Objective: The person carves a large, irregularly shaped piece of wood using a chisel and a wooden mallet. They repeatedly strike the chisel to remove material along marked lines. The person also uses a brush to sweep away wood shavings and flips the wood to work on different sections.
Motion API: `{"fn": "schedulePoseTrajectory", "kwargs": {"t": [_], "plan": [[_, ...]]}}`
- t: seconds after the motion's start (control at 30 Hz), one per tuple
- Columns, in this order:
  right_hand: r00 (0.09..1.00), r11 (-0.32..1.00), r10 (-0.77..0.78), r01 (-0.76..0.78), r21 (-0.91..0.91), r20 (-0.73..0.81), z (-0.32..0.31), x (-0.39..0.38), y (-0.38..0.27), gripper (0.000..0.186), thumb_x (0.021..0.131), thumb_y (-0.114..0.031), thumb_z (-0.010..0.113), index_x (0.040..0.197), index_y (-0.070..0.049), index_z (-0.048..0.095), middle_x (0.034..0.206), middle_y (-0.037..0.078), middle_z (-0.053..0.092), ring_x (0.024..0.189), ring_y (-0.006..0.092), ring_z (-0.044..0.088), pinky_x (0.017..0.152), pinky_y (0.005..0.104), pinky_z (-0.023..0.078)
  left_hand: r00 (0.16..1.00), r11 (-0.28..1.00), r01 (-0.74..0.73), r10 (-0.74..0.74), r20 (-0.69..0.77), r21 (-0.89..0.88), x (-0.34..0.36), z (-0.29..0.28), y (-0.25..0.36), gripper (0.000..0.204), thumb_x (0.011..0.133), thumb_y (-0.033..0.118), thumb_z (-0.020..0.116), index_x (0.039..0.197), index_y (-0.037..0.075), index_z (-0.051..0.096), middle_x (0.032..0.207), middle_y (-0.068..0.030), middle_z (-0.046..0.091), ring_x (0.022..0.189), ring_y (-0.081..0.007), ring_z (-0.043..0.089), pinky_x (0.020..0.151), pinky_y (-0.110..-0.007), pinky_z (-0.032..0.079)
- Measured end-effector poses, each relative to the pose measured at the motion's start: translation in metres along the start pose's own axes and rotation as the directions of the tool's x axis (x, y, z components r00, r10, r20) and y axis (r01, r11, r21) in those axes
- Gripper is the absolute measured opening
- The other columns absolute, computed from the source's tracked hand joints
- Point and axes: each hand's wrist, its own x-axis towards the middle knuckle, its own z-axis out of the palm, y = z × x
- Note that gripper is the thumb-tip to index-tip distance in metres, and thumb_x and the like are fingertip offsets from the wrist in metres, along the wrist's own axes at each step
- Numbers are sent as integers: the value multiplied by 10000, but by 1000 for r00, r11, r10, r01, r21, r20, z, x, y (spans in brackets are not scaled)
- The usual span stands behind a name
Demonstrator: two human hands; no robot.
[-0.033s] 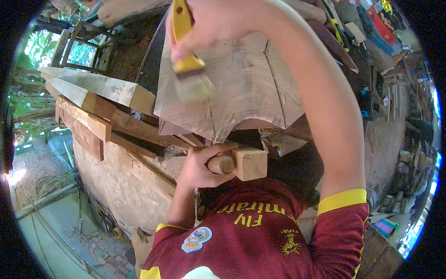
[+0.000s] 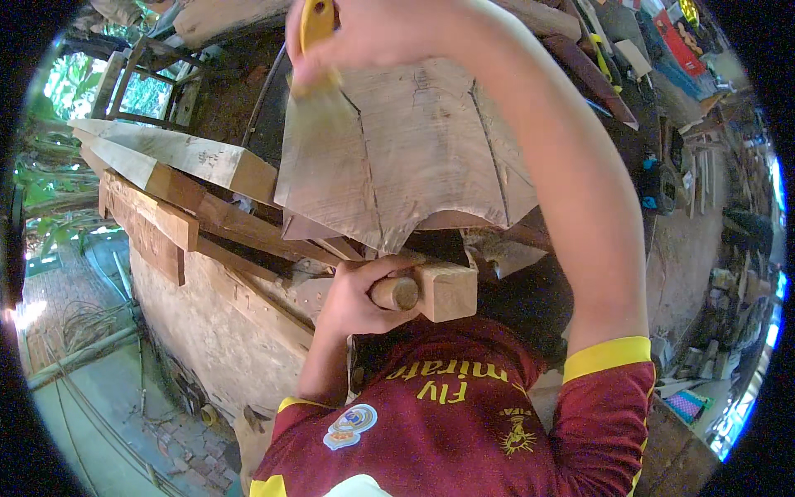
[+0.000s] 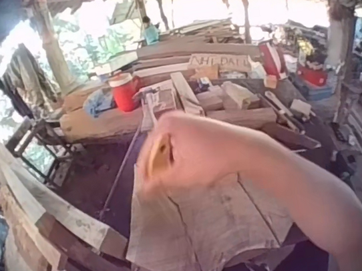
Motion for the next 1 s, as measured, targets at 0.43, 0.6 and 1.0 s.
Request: {"fn": "schedulePoseTrajectory", "kwargs": {"t": [0.43, 0.6, 1.0], "plan": [[761, 719, 176, -533, -447, -624, 36, 15, 13, 159, 753, -101, 577, 756, 31, 665, 669, 240, 628, 663, 369, 654, 678, 458, 528, 1000, 999, 23, -23, -1, -27, -12, 9, 0, 500, 587, 108, 809, 1067, 59, 681, 950, -114, 710, 833, -210, 707, 749, -299, 553], [579, 961, -6, -221, -164, -815, 35, 37, 40, 172, 747, -113, 602, 732, 50, 656, 673, 262, 619, 676, 368, 662, 670, 455, 535, 999, 1000, 11, -11, -49, 3, -7, 2, 2, 494, 590, 113, 806, 1064, 59, 676, 936, -108, 708, 828, -206, 704, 741, -291, 549], [776, 684, -14, -452, -572, -630, 41, 29, 22, 200, 783, -124, 588, 733, 56, 660, 700, 262, 641, 661, 350, 671, 622, 420, 547, 994, 998, 57, -57, -89, -2, -18, -8, -4, 504, 558, 152, 845, 1029, 63, 688, 904, -81, 708, 776, -163, 698, 719, -263, 532]]}}
